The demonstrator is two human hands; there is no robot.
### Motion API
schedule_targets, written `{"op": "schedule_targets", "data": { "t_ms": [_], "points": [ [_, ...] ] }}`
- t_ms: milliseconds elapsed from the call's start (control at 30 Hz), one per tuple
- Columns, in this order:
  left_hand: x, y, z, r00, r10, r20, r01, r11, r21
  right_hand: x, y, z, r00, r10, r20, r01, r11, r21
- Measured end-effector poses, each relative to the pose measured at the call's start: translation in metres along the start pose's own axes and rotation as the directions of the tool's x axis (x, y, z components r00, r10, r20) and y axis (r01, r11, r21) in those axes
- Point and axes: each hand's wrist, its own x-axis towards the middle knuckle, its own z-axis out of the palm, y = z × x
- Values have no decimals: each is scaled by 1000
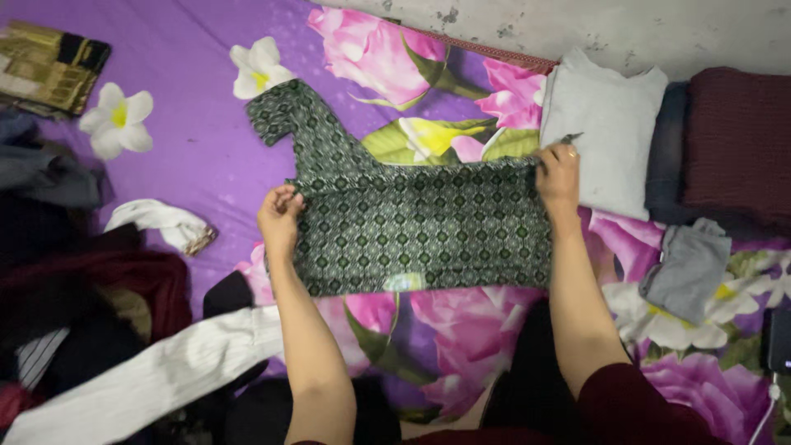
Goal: The person sits on a bed and folds several items of clothing one by one, including a grey sweatshirt, dark jeans, a maroon sweater, grey socks, a patterned dress, and a white t-shirt. Each item is smoothed and folded into a neat stack on the bed.
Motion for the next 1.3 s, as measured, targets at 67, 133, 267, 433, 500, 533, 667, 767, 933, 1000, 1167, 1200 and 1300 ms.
{"op": "schedule_targets", "data": {
  "t_ms": [67, 133, 267, 433, 500, 533, 667, 767, 933, 1000, 1167, 1200, 1300],
  "points": [
    [-26, 4, -15, 1000, 12, 8, -12, 997, 76, -20, -13, -20, 1000, -4, -30, 3, 1000, -24],
    [-52, 5, -24, 1000, -4, 1, 4, 989, 145, -41, -27, -36, 999, -11, -48, 9, 999, -40],
    [-94, 10, -31, 1000, 14, -5, -12, 951, 308, -77, -44, -62, 998, -11, -54, 11, 1000, 10],
    [-122, 31, -33, 995, 62, -79, -16, 874, 486, -114, -56, -76, 995, 65, 70, -68, 997, 45],
    [-122, 43, -29, 987, 136, -85, -70, 844, 532, -118, -55, -77, 993, 86, 79, -89, 996, 32],
    [-125, 48, -28, 982, 168, -84, -93, 823, 560, -121, -55, -76, 991, 99, 86, -101, 995, 27],
    [-140, 52, -25, 970, 237, -54, -143, 738, 660, -133, -48, -70, 994, 58, 94, -58, 998, 1],
    [-147, 48, -24, 984, 149, -97, -58, 784, 618, -138, -43, -66, 989, 79, 124, -83, 996, 25],
    [-144, 31, -29, 949, 307, -65, -180, 704, 687, -142, -42, -64, 977, 183, 107, -186, 982, 24],
    [-142, 23, -31, 949, 313, -37, -195, 677, 710, -142, -45, -64, 981, 161, 108, -164, 986, 28],
    [-143, 19, -22, 950, 298, -91, -134, 654, 745, -138, -58, -54, 963, 260, 77, -248, 959, -138],
    [-146, 20, -17, 939, 324, -114, -139, 662, 737, -138, -61, -51, 967, 251, 42, -241, 955, -172],
    [-143, 33, -4, 919, 360, -160, -135, 668, 732, -130, -73, -36, 975, 224, -10, -221, 951, -215]
  ]
}}
